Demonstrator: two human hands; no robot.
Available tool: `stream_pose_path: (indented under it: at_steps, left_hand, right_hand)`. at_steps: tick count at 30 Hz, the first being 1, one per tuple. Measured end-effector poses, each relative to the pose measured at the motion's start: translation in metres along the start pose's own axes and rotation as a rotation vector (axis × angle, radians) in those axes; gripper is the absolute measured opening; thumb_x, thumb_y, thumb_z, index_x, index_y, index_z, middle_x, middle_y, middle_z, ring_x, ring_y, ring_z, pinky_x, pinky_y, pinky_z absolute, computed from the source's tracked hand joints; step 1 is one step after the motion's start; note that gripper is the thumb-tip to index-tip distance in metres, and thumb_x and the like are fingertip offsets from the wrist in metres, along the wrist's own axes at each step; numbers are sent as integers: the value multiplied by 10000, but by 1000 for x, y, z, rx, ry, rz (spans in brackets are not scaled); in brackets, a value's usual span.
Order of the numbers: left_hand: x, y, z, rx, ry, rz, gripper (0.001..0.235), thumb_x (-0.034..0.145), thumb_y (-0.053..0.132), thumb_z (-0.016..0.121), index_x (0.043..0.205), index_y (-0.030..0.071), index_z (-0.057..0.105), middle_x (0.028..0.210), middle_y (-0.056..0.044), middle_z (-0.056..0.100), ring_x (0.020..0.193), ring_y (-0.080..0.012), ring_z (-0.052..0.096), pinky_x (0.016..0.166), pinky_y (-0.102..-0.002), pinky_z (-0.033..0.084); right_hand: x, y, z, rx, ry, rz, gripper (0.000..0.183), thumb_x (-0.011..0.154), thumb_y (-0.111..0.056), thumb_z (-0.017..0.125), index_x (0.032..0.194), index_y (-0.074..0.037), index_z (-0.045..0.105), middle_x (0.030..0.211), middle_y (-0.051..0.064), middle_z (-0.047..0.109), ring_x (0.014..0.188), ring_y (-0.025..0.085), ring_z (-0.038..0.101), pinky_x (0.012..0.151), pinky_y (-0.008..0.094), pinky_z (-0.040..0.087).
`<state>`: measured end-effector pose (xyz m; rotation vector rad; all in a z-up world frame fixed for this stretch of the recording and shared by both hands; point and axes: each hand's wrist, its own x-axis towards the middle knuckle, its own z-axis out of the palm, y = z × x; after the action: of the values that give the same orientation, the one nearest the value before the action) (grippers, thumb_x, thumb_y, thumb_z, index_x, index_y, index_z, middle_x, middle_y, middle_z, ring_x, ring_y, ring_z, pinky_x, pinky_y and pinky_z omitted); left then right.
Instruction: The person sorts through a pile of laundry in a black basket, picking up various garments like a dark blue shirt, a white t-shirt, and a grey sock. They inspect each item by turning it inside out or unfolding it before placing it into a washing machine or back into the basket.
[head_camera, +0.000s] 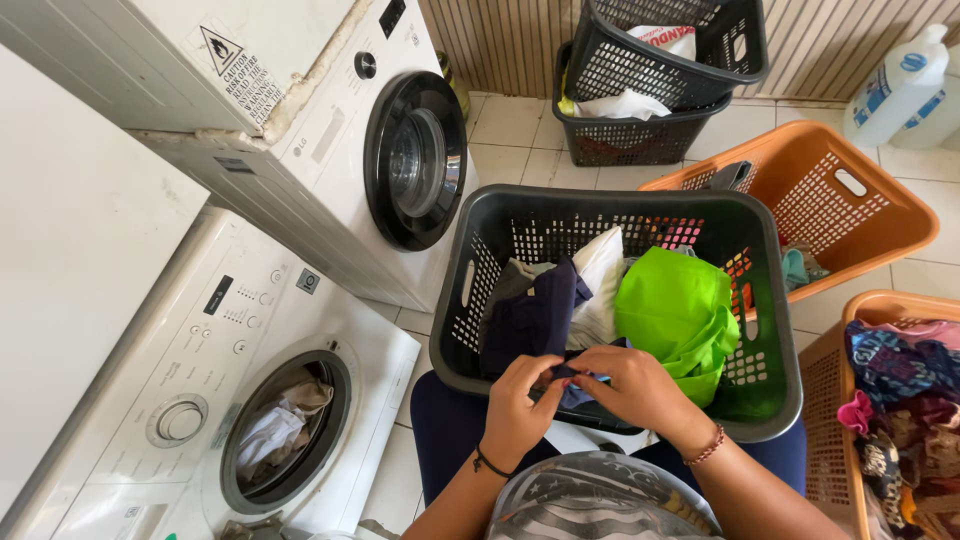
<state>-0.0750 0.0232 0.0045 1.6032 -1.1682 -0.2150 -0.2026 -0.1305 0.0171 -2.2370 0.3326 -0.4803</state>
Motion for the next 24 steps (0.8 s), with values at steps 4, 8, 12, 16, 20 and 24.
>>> stream_pose_path:
  at_steps: [4, 8, 12, 16, 20, 24]
  left_hand:
    - [-1, 1, -4, 35, 31, 78, 188, 848, 5, 771, 1029, 17, 720, 933, -122, 723, 796, -235, 725, 691, -299, 569]
    - [-1, -2, -4, -54, -5, 56, 216, 837, -3, 767, 1046, -2, 709, 925, -128, 718, 816, -228, 736, 723, -297, 572]
    - [-2, -15, -8, -188, -123, -97, 147, 881, 10, 750, 1001, -2, 665, 892, -101, 694, 799, -185, 703, 749, -286, 569]
    - [-7, -30, -12, -338, -159, -218, 144, 874, -2, 720, 921, 7, 585, 873, -63, 599, 754, -128, 617, 682, -273, 520]
    - [-16, -46, -21, -325, -43, -145, 171, 911, -23, 721, 889, 9, 555, 816, -33, 546, 695, -89, 507, 632, -246, 457]
    - [-22, -64, -31, -562, 66, -146, 167, 944, -67, 673, 940, 14, 527, 908, -36, 517, 761, -77, 473, 694, -220, 440]
  right_hand:
    - [3, -14, 0, -134, 121, -98, 164, 743, -140, 794, 877, -49, 766, 925, 119, 730, 829, 318, 693, 707, 395, 554]
    - [5, -17, 2, -198, 181, -314, 171, 708, -125, 779, 863, -72, 731, 902, 99, 724, 873, 323, 690, 829, 433, 521]
    - [7, -14, 9, -178, 93, -204, 200, 734, -120, 790, 917, -84, 716, 838, 64, 729, 859, 322, 692, 848, 420, 527]
    - [11, -11, 21, -166, 67, -231, 244, 718, -107, 782, 945, -90, 694, 863, 71, 721, 846, 326, 685, 809, 416, 526]
    - [23, -2, 33, -254, 64, -285, 295, 670, -75, 759, 956, -95, 688, 906, 86, 695, 842, 356, 662, 764, 432, 518]
    - [38, 23, 47, -335, 29, -204, 318, 643, -87, 760, 948, -115, 674, 880, 68, 683, 811, 333, 673, 763, 446, 517]
